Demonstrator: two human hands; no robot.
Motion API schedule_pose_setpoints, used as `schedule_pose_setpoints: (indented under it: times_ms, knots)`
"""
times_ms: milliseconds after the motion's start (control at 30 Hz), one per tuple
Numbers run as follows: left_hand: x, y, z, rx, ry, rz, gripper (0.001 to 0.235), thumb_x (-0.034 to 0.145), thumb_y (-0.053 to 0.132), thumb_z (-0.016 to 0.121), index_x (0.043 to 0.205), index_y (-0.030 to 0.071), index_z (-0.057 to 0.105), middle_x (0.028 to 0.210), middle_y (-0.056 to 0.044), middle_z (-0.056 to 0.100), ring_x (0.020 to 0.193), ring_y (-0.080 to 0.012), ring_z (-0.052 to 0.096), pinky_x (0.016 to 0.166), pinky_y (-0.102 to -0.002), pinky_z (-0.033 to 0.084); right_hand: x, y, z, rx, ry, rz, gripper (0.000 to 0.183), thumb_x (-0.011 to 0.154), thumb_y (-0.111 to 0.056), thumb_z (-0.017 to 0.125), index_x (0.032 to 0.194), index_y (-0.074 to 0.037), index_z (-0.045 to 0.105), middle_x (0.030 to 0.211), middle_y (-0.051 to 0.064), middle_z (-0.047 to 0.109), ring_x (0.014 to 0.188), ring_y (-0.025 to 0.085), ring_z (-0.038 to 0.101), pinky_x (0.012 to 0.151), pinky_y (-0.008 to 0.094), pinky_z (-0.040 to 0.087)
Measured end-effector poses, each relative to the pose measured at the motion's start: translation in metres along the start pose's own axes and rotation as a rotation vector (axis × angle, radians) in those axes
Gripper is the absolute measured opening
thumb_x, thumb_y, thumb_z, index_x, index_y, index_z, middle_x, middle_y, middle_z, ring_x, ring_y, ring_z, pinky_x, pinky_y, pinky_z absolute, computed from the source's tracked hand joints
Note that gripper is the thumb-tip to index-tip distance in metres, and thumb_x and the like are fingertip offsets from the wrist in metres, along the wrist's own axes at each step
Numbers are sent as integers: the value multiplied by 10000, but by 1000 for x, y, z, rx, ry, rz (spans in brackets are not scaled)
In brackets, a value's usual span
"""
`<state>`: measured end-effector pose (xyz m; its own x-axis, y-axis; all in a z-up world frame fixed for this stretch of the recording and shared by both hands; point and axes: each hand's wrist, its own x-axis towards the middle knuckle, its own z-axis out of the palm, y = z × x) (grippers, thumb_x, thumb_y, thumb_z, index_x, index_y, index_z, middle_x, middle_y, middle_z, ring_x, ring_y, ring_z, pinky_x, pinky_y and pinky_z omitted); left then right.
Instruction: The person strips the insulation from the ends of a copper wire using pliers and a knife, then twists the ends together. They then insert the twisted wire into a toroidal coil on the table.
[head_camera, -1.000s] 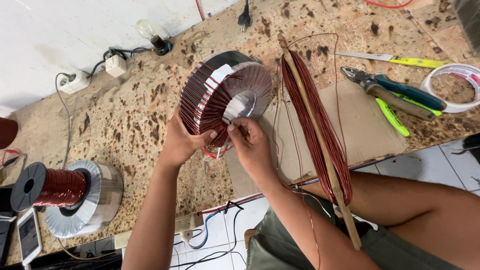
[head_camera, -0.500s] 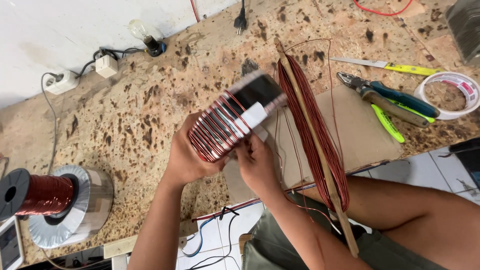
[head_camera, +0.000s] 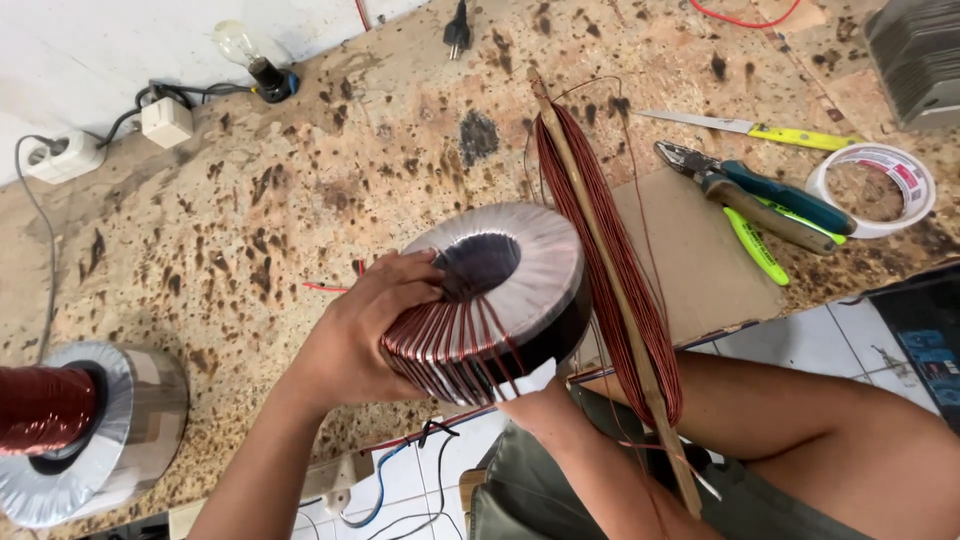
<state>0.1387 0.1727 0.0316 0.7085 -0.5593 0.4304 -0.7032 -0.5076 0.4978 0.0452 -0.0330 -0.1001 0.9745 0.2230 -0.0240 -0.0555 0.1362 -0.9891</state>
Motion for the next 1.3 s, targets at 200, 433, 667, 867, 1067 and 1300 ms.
schedule_pose_setpoints:
  times_ms: [200,433,667,867,1067,1300]
  knots:
    - [1,-9,-3,0,-11,-14,949,414,447,1057,1165,20,665,1205,-241,703,1209,-489,640,1096,-696,406,-29,-2,5,23,-38,149,164,893,-49,629,967,-29,774,939,42,753,921,120,587,827,307,481]
    - [-6,-15,-12,30,-165,87,923,590,396,1025,1292,33,548,1425,-238,581,1369,-487,545,1114,-579,550,16,-72,-33,28,-75,302,167,884,-55,672,983,-52,806,969,-21,759,919,69,563,834,248,471]
    - [-10,-7,-8,299,-185,188,858,686,514,970,1293,61,566,1416,-204,613,1360,-411,578,938,-460,628,20,-89,-52,-64,-110,89,371,952,-199,637,1290,-48,655,1370,131,716,1337,224,643,1083,359,509]
    - [-7,-3,-3,353,-128,217,789,846,716,676,1268,56,586,1372,-194,640,1338,-403,599,1002,-518,595,21,-61,-73,-479,25,291,352,827,-62,640,1177,-95,665,1269,65,711,1030,185,746,807,316,607]
    - [-3,-2,-1,440,-119,222,837,839,798,577,1285,90,605,1354,-157,669,1304,-365,638,964,-575,605,30,-47,-96,-1010,-62,143,163,762,-56,617,916,-72,669,1094,66,673,819,264,687,629,437,538]
    - [-6,0,5,497,-119,221,753,916,728,521,1289,78,600,1349,-180,665,1307,-385,633,902,-629,598,37,-44,-103,-953,53,184,139,816,-93,561,917,-67,653,951,101,712,842,338,688,682,478,495]
